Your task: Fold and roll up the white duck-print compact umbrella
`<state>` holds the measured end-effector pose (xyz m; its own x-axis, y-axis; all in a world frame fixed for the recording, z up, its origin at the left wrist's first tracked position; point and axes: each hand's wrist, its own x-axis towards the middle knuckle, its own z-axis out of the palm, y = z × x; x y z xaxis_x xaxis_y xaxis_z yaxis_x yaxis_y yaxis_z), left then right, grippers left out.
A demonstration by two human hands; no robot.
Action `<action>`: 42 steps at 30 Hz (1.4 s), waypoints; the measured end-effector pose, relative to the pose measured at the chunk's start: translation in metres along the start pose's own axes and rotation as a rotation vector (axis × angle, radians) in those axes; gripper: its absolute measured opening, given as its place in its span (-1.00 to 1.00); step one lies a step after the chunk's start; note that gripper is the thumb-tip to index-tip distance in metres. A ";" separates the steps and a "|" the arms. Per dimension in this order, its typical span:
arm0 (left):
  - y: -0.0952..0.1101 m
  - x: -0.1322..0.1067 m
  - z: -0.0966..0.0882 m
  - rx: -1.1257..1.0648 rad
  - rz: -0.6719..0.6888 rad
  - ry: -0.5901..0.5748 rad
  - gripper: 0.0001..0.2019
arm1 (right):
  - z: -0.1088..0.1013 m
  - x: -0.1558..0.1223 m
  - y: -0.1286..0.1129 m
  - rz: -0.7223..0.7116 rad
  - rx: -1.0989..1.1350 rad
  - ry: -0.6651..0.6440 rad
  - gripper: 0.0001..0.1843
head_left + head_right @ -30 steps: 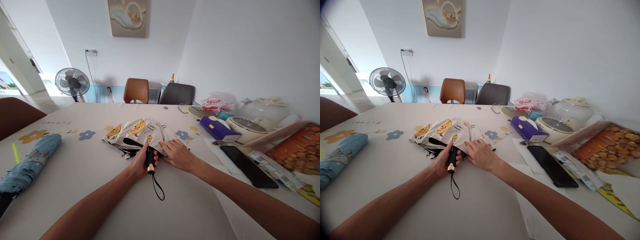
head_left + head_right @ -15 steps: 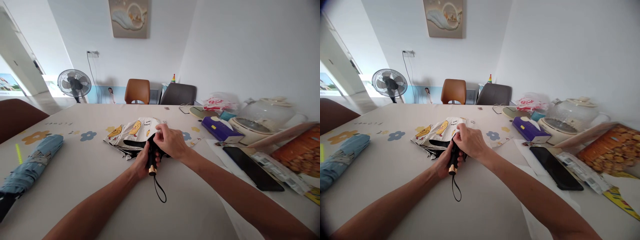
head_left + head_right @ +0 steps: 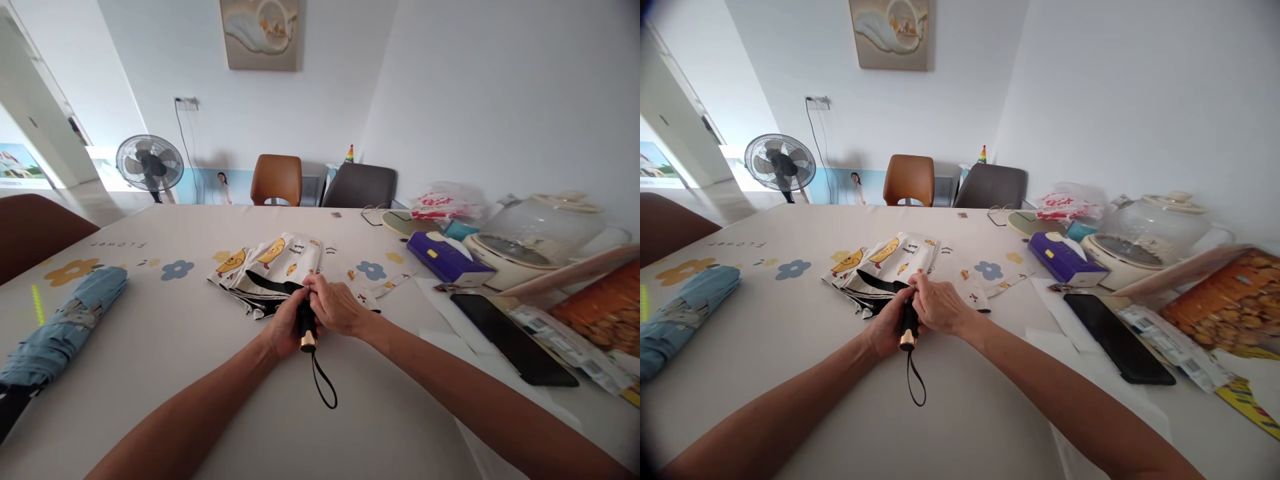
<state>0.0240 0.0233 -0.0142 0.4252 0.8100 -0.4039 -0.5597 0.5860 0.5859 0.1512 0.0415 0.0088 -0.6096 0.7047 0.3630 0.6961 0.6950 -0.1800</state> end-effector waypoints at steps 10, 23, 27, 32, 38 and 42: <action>-0.004 0.001 -0.004 0.164 0.084 -0.085 -0.64 | 0.003 0.006 0.003 0.314 0.672 -0.050 -0.56; -0.007 0.004 -0.007 0.158 0.035 -0.036 -0.72 | -0.038 0.077 0.044 0.388 0.400 0.277 -0.81; -0.006 0.002 -0.004 0.173 0.021 -0.019 -0.72 | -0.042 0.119 0.063 0.376 0.268 0.096 -0.81; -0.005 0.002 -0.003 0.198 0.003 -0.037 -0.72 | -0.032 0.147 0.069 0.346 0.275 -0.087 -0.77; -0.006 0.005 -0.006 0.201 0.007 -0.038 -0.72 | -0.035 0.159 0.071 0.307 0.281 -0.102 -0.79; -0.004 0.002 -0.002 0.196 -0.013 -0.021 -0.73 | -0.040 0.159 0.075 0.308 0.341 -0.043 -0.78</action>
<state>0.0254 0.0228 -0.0188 0.4472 0.8004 -0.3993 -0.4054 0.5793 0.7072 0.1217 0.1994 0.0896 -0.4143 0.8860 0.2084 0.6872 0.4546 -0.5666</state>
